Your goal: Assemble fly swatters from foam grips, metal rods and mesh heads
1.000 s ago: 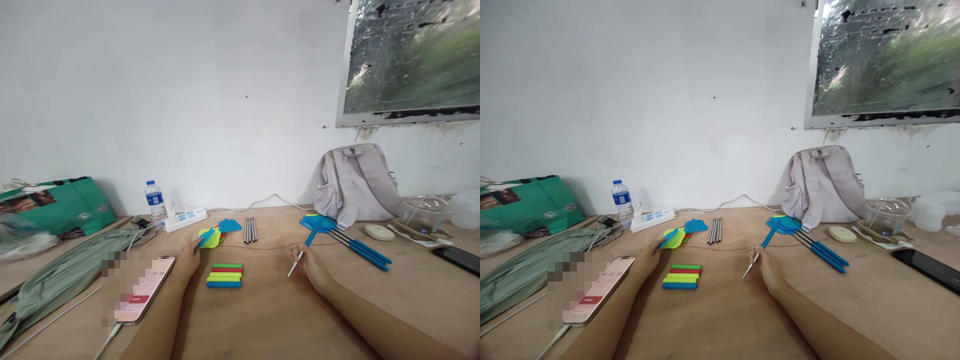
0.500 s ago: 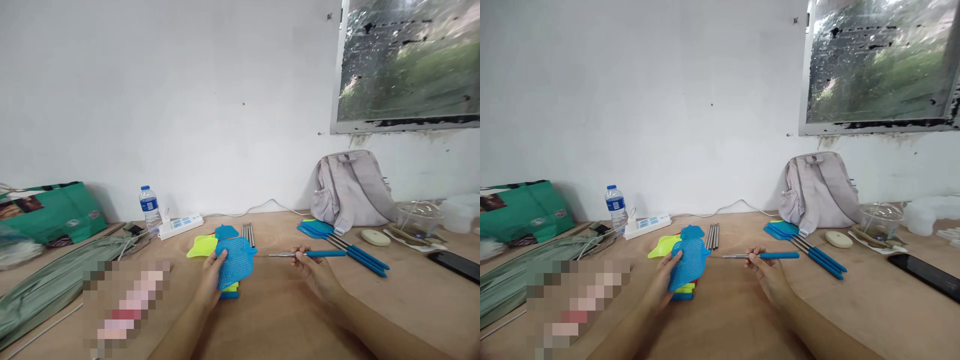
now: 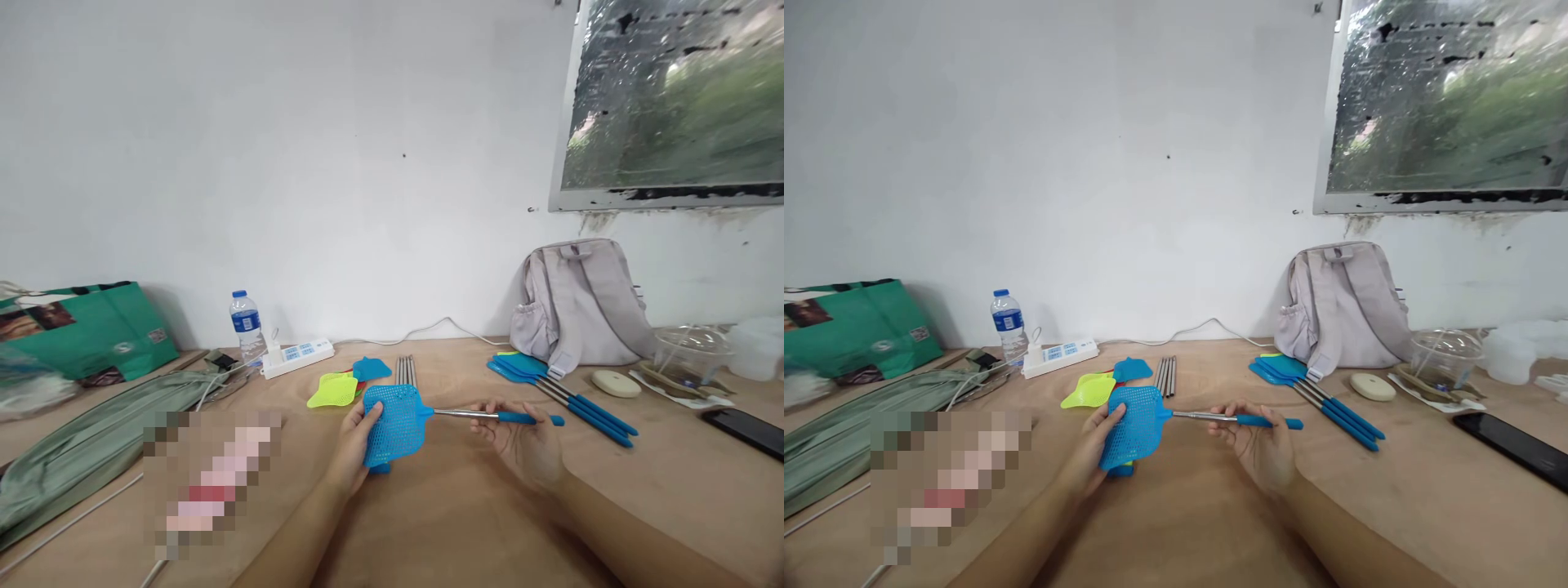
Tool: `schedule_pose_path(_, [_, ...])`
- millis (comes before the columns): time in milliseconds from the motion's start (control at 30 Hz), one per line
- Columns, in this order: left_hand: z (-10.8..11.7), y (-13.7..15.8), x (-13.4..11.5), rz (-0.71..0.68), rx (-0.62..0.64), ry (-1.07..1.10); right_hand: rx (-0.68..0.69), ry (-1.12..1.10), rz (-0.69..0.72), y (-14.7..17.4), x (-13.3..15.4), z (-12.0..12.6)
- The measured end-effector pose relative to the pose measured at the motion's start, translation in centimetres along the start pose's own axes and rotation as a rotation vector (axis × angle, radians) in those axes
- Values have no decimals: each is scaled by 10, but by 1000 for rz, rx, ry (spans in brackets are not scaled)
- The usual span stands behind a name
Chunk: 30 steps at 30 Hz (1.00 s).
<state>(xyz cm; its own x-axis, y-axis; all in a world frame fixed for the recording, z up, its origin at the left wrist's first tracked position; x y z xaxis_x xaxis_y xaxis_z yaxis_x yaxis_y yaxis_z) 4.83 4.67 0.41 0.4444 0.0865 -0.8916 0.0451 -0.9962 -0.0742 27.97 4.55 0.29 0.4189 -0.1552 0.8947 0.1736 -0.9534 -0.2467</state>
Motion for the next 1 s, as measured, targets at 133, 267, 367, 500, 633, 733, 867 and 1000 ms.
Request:
schedule_pose_path(133, [-2,1,0,5,18,-22,20,77,-14,1,0,0])
schedule_pose_path(267, [-1,1,0,-15,5,-16,23,-38,57,1,1,4])
schedule_pose_path(367, [2,-1,0,-22,-9,5,112,-205,84,1,1,3])
schedule_pose_path(500, [3,-2,1,-7,-14,9,180,-273,62,1,0,0])
schedule_pose_path(633, [1,-1,-1,-16,-5,-2,177,-281,47,0,-2,0])
schedule_pose_path(733, [0,2,-5,-42,-17,5,186,-251,33,-1,-4,1])
schedule_pose_path(867, [-1,7,-4,35,23,-57,229,-219,33,-4,-5,3])
schedule_pose_path(1000, [-4,15,3,75,82,-138,259,-231,55,-6,-3,3])
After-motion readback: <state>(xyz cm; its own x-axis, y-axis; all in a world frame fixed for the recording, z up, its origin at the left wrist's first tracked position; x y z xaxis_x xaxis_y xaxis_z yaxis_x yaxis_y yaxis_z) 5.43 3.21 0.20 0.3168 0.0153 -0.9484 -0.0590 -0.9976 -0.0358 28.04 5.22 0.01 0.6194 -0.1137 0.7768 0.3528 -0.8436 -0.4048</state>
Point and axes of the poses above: each hand's wrist, its own y-axis away from the middle knuckle, its own z-axis out of the back of the hand, x = y × z, the point moved 5 cm from there along -y, towards the middle knuckle, and after that the axes turned 3 degrees about -z, right-handed, at the moved point
